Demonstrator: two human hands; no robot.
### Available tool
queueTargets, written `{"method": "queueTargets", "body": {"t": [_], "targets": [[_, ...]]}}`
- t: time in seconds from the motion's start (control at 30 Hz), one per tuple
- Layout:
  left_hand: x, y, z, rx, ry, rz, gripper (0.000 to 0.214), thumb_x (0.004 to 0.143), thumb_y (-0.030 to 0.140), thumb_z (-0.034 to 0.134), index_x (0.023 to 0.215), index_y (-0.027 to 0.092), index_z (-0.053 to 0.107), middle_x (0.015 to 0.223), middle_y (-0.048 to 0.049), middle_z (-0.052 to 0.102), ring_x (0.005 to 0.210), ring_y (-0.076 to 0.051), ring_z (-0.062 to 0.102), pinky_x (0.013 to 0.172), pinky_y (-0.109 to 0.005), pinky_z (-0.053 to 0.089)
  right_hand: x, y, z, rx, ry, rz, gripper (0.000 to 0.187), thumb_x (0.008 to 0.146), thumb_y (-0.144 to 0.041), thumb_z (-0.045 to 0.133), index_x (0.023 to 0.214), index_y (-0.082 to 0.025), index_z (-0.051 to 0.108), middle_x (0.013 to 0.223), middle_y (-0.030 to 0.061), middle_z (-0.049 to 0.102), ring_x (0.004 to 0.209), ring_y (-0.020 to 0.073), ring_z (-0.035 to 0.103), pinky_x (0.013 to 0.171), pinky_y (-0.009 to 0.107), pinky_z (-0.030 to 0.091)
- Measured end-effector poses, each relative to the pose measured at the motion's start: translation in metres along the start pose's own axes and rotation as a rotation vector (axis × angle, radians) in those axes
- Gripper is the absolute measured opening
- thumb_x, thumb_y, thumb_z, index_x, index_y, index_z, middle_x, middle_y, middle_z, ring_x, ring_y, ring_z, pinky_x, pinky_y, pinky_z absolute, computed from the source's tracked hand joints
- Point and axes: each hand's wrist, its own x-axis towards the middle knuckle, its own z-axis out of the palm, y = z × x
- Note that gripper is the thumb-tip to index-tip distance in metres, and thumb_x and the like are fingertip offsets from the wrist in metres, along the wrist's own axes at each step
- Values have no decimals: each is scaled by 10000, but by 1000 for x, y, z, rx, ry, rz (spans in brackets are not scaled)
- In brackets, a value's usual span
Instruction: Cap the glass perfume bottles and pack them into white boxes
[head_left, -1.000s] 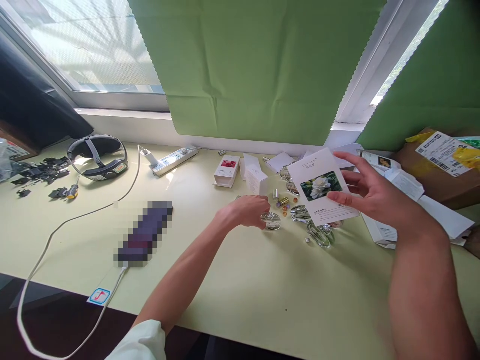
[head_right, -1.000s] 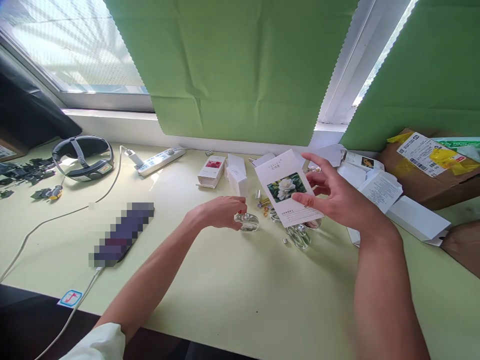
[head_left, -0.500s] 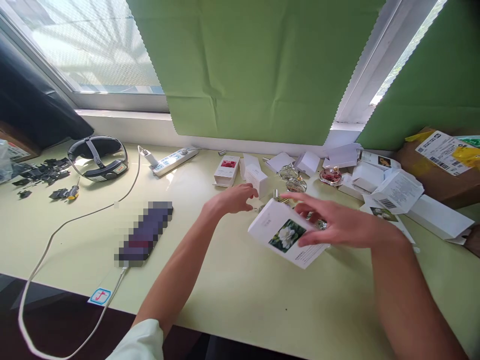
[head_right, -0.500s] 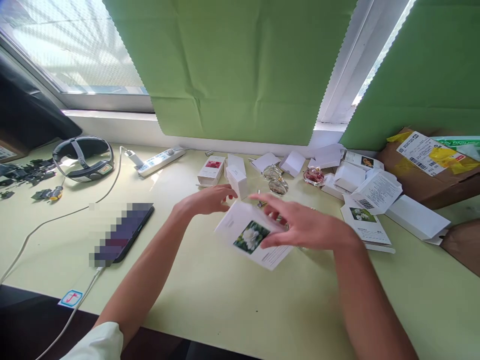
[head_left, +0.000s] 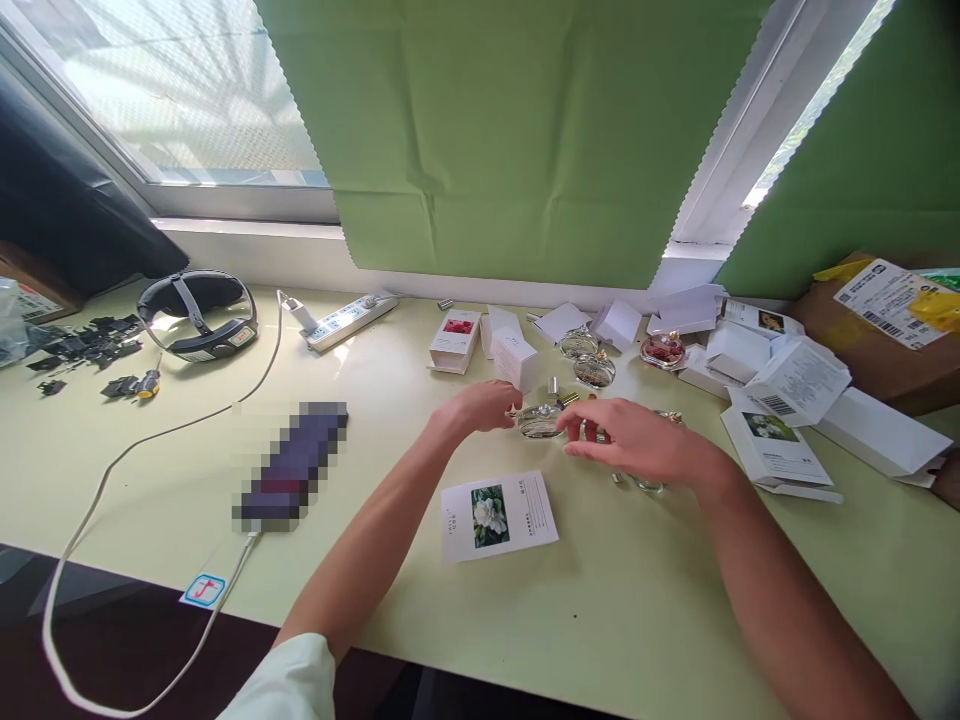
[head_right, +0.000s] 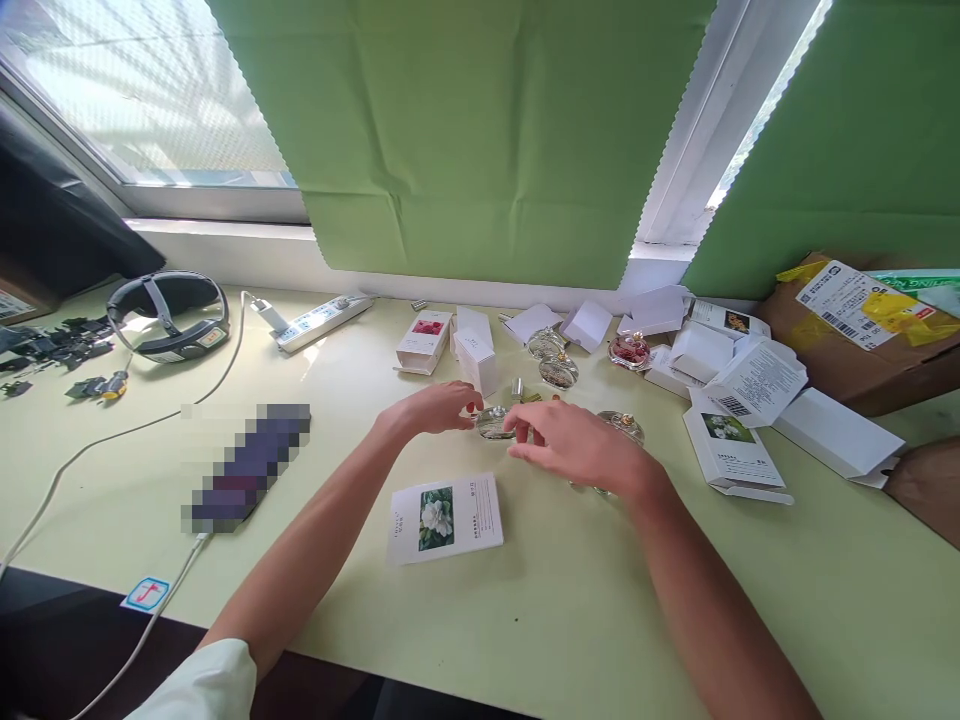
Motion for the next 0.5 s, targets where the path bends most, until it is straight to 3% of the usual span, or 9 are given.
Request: {"method": "queueTargets", "body": {"t": [0.2,0.37,0.5], "targets": [[7,4,7,11,17,17,199,852,146,553,1021,180,652,1063,-78,694,949,-221,636,709,-271,440,19,12,16,-131,186,41,294,930,-323,564,1205,-233,614,1173,54,678,906,213,652,762,341,490],[4,-1,6,-29,50,50,200,903,180,501,1003,178,675,1046,-88,687,934,-216,634,767,-286,454,32,14,29,-179,206,19,355,915,-268,609,1263,-199,616,1206,96,666,1106,263,610,947,388,460],[-4,-5,-2,-94,117,109,280,972,201,412,1099,183,661,1141,-97,639,1029,-195,609,867,-288,454,37,15,31,-202,196,21,347,907,-274,634,1247,-201,642,1141,101,688,1109,283,610,951,407,454]]}}
